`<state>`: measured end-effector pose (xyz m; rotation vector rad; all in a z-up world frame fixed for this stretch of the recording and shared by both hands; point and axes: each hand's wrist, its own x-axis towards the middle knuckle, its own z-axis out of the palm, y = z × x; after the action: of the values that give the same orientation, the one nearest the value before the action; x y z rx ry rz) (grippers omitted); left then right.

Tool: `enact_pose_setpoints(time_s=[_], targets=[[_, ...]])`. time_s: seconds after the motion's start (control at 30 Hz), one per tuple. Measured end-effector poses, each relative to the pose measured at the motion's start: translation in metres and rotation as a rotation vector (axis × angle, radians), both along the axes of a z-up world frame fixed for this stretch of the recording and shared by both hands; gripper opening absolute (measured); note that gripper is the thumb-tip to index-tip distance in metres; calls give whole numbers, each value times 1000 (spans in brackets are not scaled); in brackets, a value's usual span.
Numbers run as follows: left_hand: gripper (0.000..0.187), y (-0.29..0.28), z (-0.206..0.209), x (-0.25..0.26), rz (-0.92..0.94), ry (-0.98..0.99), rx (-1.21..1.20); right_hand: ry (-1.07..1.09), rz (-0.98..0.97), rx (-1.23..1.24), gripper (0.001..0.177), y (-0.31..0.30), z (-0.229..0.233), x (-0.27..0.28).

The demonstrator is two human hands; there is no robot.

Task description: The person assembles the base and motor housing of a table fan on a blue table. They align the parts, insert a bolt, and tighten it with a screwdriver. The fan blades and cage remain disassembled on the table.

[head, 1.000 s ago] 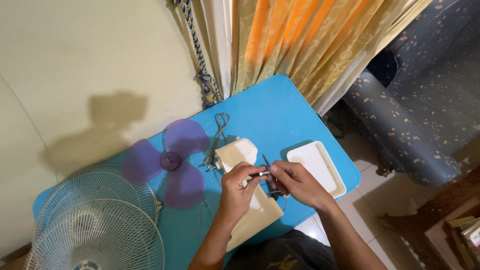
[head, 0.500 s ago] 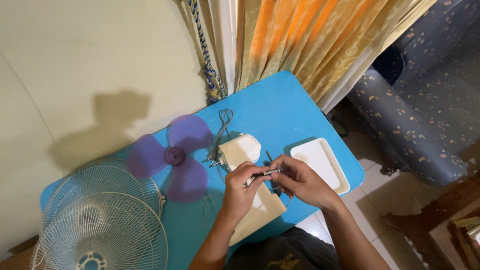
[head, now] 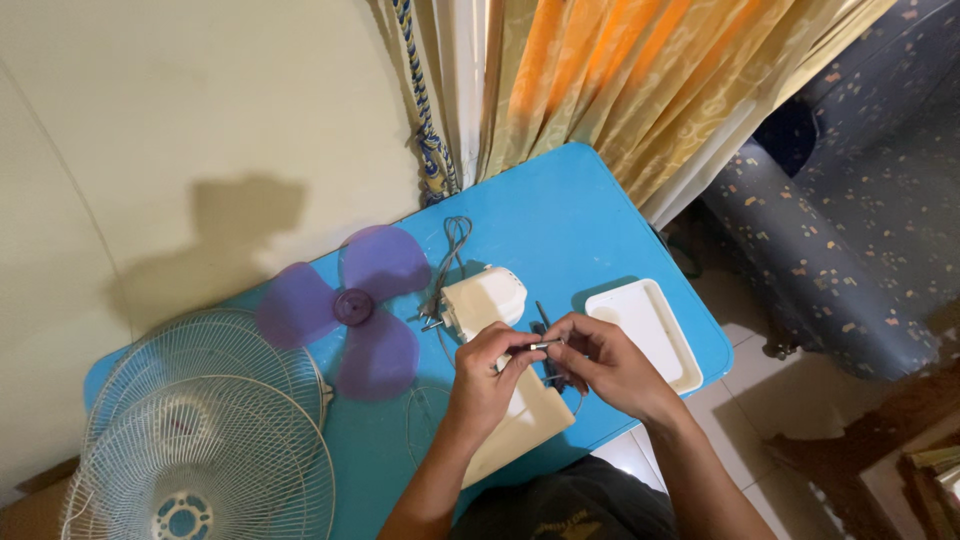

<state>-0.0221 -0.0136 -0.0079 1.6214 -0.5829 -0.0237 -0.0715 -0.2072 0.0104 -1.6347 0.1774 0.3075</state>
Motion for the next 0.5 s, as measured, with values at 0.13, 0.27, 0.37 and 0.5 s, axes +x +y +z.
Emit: enact_pose_setpoints(time_s=[0.13,0.27,0.37,0.5], targets=[[11,2,-2,0,16,-10,29,-45,-27,83,9,5,4,2],[10,3,-3,1,47,87,41,-52,-58,80,9,7,6,3],[10,4,-7,2,70,115,10,-35,-77,82,11,6,6,5],[14,5,-16,3,23,354,-165,-20,-90,151,11,6,5,8]])
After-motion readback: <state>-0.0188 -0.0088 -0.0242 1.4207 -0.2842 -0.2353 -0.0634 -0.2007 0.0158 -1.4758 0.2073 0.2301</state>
